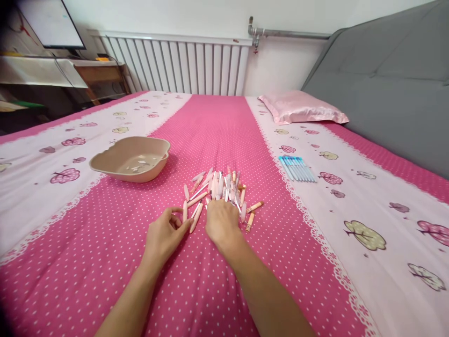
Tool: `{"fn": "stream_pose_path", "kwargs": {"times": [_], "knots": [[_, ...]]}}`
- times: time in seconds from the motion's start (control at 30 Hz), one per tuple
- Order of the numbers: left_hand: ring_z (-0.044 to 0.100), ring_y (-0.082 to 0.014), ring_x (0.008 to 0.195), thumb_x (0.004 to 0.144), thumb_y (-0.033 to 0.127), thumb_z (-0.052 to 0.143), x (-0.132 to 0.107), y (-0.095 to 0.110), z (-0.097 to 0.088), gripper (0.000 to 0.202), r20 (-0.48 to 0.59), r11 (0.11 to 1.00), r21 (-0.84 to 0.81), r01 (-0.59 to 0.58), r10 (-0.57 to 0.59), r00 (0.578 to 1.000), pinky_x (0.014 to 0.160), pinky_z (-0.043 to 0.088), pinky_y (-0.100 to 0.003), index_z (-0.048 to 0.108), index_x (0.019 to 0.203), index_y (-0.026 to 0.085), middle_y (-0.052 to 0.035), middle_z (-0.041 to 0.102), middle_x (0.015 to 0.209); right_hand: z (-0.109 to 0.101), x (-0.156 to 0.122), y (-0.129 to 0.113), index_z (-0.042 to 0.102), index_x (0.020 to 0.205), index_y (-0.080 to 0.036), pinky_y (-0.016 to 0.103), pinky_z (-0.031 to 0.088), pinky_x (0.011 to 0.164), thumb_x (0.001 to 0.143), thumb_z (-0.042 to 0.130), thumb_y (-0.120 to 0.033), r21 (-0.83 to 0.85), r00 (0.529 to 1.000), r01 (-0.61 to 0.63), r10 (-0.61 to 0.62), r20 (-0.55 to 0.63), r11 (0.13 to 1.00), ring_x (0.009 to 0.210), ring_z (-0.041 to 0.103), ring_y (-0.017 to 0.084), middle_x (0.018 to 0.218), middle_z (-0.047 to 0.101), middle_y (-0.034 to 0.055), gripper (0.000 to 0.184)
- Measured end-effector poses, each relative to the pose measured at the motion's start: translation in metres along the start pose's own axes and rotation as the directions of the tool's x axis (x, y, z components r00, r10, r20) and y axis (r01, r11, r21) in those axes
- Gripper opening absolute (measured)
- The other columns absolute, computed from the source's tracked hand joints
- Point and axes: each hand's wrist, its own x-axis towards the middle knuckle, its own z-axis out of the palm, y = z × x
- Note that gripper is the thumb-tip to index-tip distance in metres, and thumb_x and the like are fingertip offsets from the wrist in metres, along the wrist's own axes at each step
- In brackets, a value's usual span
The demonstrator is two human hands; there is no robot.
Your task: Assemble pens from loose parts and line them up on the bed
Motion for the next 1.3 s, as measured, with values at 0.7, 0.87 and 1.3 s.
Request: {"fn": "stream_pose_path", "kwargs": {"times": [0.7,0.87,1.3], "knots": [[0.059,-0.0207,0.105,0.087,0.037,0.046,-0.014,0.0,-0.015,0.038,-0.052,0.687,-0.712,-0.144,0.153,0.987,0.093,0.044,-0.036,0.054,0.12,0.019,-0.0093,0.065,0.111,-0.023,0.004,0.04,0.046,0.113,-0.014,0.021,0.047,0.052,0.076,0.061,-0.025,0.947,0.975,0.2,-0.152,-0.165,0.253,0.059,0.059,0.01,0.076,0.059,0.0013,0.042],[0.06,-0.0197,0.106,0.084,0.034,0.053,-0.014,-0.004,-0.012,0.041,-0.187,0.692,-0.671,-0.268,0.192,0.963,0.09,0.047,-0.034,0.051,0.122,0.02,-0.0092,0.067,0.109,-0.021,0.006,0.039,0.055,0.104,-0.014,0.018,0.044,0.046,0.073,0.065,-0.033,0.959,0.963,0.26,-0.108,-0.248,0.115,0.06,0.059,0.01,0.071,0.058,0.0003,0.038],[0.056,-0.018,0.082,0.086,0.023,0.049,-0.014,0.0,-0.014,0.014,-0.586,0.85,0.12,-0.513,0.478,0.655,0.075,0.045,-0.031,0.061,0.083,0.018,-0.0066,0.061,0.082,-0.029,-0.02,0.016,0.029,0.133,-0.025,0.023,0.049,0.054,0.086,0.05,-0.03,0.822,0.825,0.522,0.111,-0.554,0.228,0.07,0.059,0.013,0.084,0.058,0.0022,0.051]]}}
